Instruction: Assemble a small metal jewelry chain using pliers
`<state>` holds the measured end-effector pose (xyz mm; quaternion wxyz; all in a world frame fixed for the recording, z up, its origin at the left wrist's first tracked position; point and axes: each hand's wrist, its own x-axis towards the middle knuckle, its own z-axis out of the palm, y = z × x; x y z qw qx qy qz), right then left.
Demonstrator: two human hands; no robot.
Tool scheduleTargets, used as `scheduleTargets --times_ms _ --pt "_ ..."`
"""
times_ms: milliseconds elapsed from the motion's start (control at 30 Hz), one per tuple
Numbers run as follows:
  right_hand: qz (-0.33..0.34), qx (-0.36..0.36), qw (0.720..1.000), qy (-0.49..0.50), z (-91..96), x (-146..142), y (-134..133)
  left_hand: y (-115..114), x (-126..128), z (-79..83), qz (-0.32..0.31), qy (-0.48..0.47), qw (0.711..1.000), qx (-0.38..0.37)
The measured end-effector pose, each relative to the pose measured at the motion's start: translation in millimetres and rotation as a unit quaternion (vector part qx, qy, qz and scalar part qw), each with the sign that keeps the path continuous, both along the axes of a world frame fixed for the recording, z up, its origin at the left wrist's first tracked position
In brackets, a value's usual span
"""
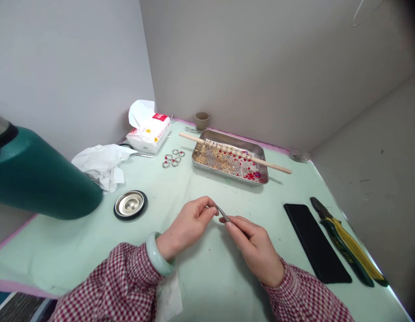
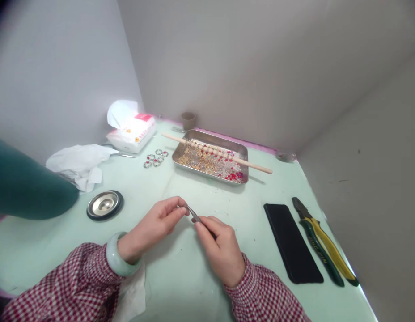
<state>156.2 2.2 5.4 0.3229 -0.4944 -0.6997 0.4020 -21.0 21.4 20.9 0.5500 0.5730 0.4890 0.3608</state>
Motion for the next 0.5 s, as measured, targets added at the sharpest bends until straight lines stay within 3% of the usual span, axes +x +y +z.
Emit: scheduleTargets --times_ms 100,233,367,500 --pt "-0.022 -0.042 0.999 0.024 0.0 -2.7 -0.3 -0.6 1.5 1.1 0.019 0.015 0.999 0.035" --pt "-0.024 -0.079 0.996 0.042 -1.1 -4.1 1.2 -0.8 2.2 2.8 0.016 -0.027 0.999 -0.035" --pt "-0.029 -0.036 0.998 0.045 -3.8 -3.7 2.0 -0.2 1.7 2.4 0.005 -0.138 0.981 -0.135" --pt "-0.037 0.013 0.998 0.04 -6.3 -1.9 2.9 0.2 0.8 3.0 0.005 -0.219 0.957 -0.189"
